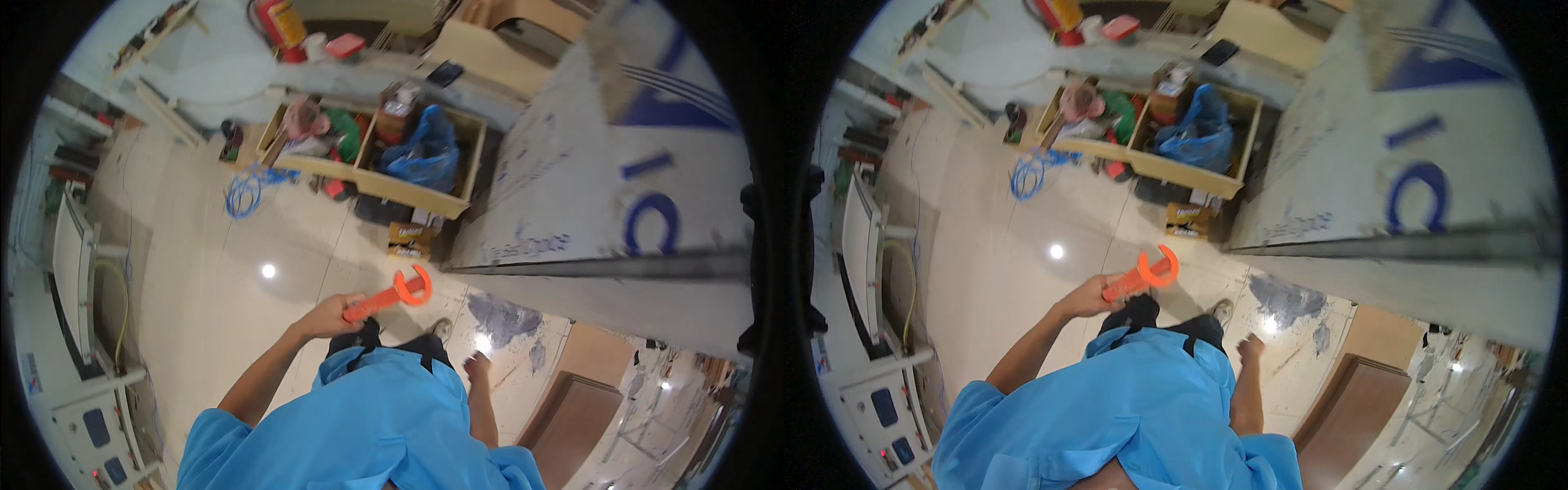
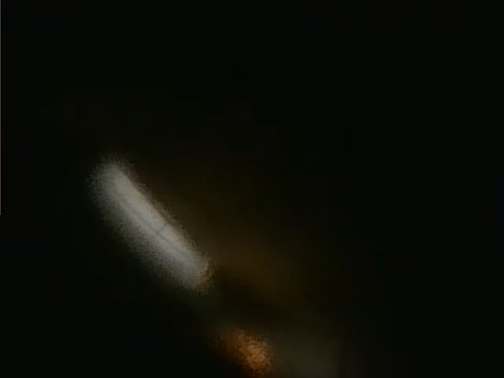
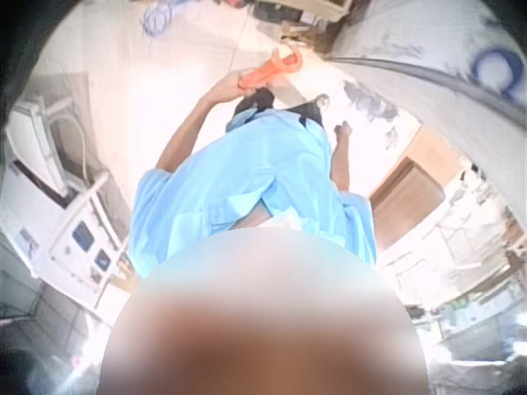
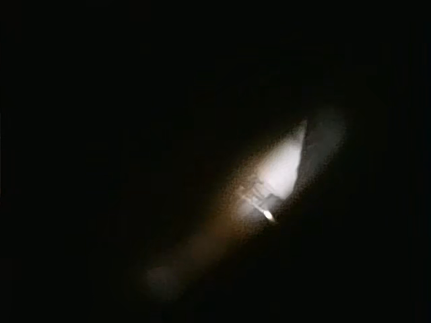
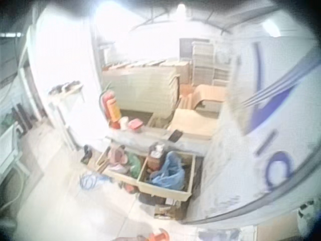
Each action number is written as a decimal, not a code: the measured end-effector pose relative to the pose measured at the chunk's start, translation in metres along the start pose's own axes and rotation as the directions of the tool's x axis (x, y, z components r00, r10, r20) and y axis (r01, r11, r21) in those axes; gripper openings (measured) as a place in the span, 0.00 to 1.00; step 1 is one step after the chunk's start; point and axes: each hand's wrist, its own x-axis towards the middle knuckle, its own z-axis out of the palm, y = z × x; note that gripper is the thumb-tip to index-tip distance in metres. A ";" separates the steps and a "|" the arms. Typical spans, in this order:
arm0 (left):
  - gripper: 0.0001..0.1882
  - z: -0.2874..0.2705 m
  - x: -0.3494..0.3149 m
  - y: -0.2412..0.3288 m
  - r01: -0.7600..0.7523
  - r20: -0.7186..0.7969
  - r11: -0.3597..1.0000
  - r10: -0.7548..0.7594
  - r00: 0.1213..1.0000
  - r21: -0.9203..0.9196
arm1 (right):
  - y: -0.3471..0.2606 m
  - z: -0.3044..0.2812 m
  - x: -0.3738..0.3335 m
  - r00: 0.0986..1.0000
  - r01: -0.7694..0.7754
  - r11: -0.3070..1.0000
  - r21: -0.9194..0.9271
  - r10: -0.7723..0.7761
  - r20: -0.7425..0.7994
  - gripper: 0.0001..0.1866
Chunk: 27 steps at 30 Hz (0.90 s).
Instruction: The person kneels on the floor and loads a new adhesive cartridge into a red caulking gun. They remove the old cartridge, insert the new one, and adjust the plunger and nozzle. The person briefly stands to open a cabinet and retrieve another cartridge before returning to the floor to continue loading.
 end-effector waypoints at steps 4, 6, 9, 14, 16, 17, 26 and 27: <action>0.18 -0.041 -0.043 -0.077 0.298 -0.278 0.955 -0.283 0.918 0.011 | -0.062 0.119 -0.089 0.937 0.328 0.736 -0.593 -0.334 0.104 0.21; 0.18 -0.058 -0.046 -0.116 0.421 -0.339 0.907 -0.398 0.853 -0.005 | -0.113 0.167 -0.109 0.844 0.507 0.576 -0.641 -0.482 0.235 0.22; 0.22 -0.048 -0.067 -0.177 0.568 -0.301 0.822 -0.552 0.778 -0.038 | -0.171 0.235 -0.087 0.786 0.607 0.526 -0.596 -0.506 0.355 0.20; 0.19 -0.002 -0.091 -0.272 0.663 -0.249 0.668 -0.742 0.622 -0.338 | -0.232 0.366 0.070 0.729 0.632 0.274 -0.725 -0.529 0.435 0.17; 0.18 0.016 -0.098 -0.295 0.687 -0.215 0.568 -0.817 0.535 -0.453 | -0.241 0.408 0.141 0.686 0.671 0.246 -0.699 -0.564 0.460 0.15; 0.17 0.024 -0.100 -0.303 0.689 -0.210 0.525 -0.845 0.492 -0.500 | -0.240 0.426 0.166 0.663 0.674 0.207 -0.710 -0.594 0.456 0.16; 0.12 0.035 -0.071 -0.328 0.453 -0.108 0.312 -0.901 0.421 -0.835 | -0.212 0.470 0.186 0.973 0.228 0.893 -0.388 -0.228 0.048 0.18; 0.13 0.033 -0.064 -0.328 0.435 -0.129 0.338 -0.887 0.443 -0.834 | -0.209 0.476 0.181 0.962 0.270 0.942 -0.200 -0.273 0.011 0.19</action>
